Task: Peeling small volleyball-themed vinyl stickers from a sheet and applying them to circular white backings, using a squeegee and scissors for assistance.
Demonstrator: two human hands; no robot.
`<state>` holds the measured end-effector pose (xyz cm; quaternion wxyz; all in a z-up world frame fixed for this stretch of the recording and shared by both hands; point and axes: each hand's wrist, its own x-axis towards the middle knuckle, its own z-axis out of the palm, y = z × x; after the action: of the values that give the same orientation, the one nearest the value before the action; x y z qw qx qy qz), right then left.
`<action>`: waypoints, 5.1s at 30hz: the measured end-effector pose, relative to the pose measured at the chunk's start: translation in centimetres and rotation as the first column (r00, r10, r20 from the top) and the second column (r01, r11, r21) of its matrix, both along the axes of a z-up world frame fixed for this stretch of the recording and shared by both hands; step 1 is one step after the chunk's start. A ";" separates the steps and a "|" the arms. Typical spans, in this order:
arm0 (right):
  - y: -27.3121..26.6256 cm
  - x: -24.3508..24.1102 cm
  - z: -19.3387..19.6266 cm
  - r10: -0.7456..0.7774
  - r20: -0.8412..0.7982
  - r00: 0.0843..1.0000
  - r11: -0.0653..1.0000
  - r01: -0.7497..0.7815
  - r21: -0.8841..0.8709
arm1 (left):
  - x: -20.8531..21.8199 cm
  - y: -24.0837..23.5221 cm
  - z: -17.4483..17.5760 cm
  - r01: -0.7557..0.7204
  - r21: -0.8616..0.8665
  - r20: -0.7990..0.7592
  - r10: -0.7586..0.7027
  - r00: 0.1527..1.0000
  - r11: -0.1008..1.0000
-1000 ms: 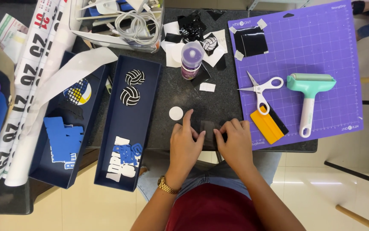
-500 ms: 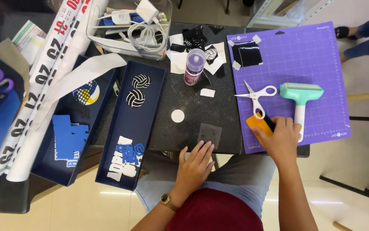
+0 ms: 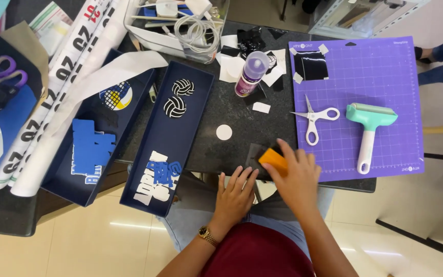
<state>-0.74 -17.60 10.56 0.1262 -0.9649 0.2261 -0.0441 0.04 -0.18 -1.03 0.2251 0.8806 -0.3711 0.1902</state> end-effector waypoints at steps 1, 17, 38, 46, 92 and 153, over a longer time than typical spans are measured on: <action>0.6 0.6 -1.1 0.038 -0.018 0.999 0.997 -0.039 -0.063 | 0.1 0.2 0.1 -0.018 -0.004 0.002 0.018 1.000 1.000; 1.1 4.1 -4.4 0.096 0.212 0.973 0.994 -0.080 -0.079 | -0.1 0.4 -1.3 -0.077 -0.064 -0.011 0.076 0.997 0.995; 0.9 4.6 -4.3 0.020 0.248 0.969 0.997 -0.039 0.073 | 0.3 0.7 -1.4 -0.064 -0.085 0.005 0.064 0.998 0.994; 2.3 2.8 -4.1 0.068 0.236 0.969 0.991 -0.092 0.093 | 0.0 1.0 -1.6 -0.030 -0.164 -0.050 0.022 0.999 0.986; 2.7 -1.2 -3.3 -0.010 0.095 0.995 1.000 0.011 -0.005 | 0.3 0.3 1.4 -0.094 -0.001 0.018 0.094 0.995 0.996; 0.6 -1.3 -4.7 -0.031 0.119 0.992 0.996 0.041 -0.077 | 0.4 1.1 1.8 -0.063 -0.024 -0.042 0.061 0.997 0.998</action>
<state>-2.00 -16.97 5.81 0.1000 -0.9606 0.2338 -0.1122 0.48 0.89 0.79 0.2379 0.8924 -0.3365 0.1837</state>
